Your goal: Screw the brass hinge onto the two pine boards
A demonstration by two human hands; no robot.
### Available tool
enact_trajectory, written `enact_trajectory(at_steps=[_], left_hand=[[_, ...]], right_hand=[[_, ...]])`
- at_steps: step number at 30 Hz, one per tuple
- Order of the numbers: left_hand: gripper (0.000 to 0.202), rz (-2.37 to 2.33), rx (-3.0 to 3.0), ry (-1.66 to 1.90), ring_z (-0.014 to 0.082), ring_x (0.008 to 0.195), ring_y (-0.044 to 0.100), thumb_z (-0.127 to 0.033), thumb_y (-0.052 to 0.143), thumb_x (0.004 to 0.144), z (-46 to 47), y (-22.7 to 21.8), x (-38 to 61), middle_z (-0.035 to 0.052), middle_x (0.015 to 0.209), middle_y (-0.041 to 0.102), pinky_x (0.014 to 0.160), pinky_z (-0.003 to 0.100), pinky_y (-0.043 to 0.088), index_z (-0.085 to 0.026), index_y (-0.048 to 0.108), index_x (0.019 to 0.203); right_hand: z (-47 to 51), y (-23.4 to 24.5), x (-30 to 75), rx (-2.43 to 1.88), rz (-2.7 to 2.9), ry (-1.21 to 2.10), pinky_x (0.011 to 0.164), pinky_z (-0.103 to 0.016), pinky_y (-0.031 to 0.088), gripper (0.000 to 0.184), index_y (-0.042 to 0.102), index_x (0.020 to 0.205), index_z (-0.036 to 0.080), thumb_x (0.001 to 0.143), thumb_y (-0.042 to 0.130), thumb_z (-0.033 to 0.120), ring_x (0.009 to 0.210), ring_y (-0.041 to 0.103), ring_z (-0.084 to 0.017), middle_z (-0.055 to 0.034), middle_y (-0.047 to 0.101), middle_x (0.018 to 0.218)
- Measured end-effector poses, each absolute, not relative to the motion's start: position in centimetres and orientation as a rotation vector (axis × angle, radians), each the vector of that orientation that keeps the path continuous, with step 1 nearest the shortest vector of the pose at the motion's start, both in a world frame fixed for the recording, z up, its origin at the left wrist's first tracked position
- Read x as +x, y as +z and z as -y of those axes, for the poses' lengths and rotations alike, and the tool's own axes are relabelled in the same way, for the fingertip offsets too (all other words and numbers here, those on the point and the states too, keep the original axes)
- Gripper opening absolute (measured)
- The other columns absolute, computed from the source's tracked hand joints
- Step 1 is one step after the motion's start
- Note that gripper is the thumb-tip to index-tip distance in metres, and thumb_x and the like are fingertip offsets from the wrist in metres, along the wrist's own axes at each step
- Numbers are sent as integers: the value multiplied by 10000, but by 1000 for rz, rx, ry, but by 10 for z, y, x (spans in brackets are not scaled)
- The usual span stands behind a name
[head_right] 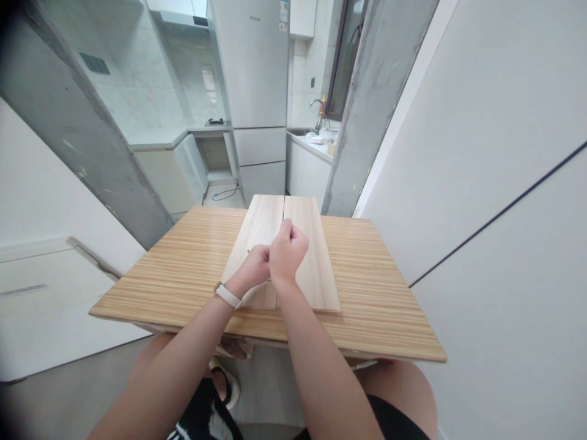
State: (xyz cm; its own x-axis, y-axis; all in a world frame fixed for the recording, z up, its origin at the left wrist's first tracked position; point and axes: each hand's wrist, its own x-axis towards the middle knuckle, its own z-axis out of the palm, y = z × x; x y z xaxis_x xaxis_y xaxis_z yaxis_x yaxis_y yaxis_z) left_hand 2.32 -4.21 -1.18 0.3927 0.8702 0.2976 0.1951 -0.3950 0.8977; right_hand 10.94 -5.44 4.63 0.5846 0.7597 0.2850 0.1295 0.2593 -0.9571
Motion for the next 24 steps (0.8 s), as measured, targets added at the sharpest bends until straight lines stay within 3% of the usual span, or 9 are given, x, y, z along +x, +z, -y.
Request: enact_trajectory(at_steps=[4, 10, 13, 17, 20, 24], left_hand=[[141, -834, 1749, 1051, 144, 677, 604, -164, 626, 803, 41, -13, 25, 23, 702, 701, 632, 223, 432, -82, 734, 762], [246, -704, 1633, 957, 178, 800, 668, -311, 741, 845, 38, -11, 24, 77, 881, 764, 732, 266, 486, -81, 760, 930], [294, -655, 1601, 954, 214, 907, 700, -339, 730, 866, 38, -11, 27, 108, 966, 781, 826, 305, 515, -81, 767, 1003], [322, -707, 1594, 1020, 238, 970, 709, -362, 698, 889, 41, -11, 31, 114, 995, 788, 886, 330, 527, -89, 777, 1042], [302, -769, 1674, 1045, 208, 863, 686, -353, 659, 907, 43, -11, 31, 87, 906, 778, 790, 289, 518, -84, 784, 960], [211, -843, 1748, 1062, 157, 691, 609, -231, 629, 851, 42, -13, 27, 52, 729, 726, 618, 224, 450, -73, 763, 811]], right_hand=[[43, 49, 128, -1220, 1054, 734, 483, -311, 256, 452, 356, 496, 243, 879, 559, 371, 463, 337, -117, 48, 337, 451], [30, 57, 169, -776, 1531, 1517, 450, -291, 188, 521, 340, 445, 242, 848, 647, 361, 403, 258, -84, 70, 301, 408], [26, 58, 181, -653, 1551, 1692, 434, -293, 168, 537, 317, 457, 253, 858, 657, 361, 387, 228, -85, 77, 289, 410], [29, 53, 179, -689, 1470, 1527, 458, -286, 203, 505, 363, 503, 241, 905, 620, 406, 432, 273, -101, 70, 324, 457], [44, 49, 165, -838, 1427, 1135, 572, -278, 346, 299, 538, 665, 213, 869, 668, 388, 594, 445, -130, 32, 520, 641], [69, 46, 133, -1098, 1120, 677, 739, -310, 428, 168, 595, 881, 218, 862, 652, 375, 775, 540, -177, 7, 586, 809]])
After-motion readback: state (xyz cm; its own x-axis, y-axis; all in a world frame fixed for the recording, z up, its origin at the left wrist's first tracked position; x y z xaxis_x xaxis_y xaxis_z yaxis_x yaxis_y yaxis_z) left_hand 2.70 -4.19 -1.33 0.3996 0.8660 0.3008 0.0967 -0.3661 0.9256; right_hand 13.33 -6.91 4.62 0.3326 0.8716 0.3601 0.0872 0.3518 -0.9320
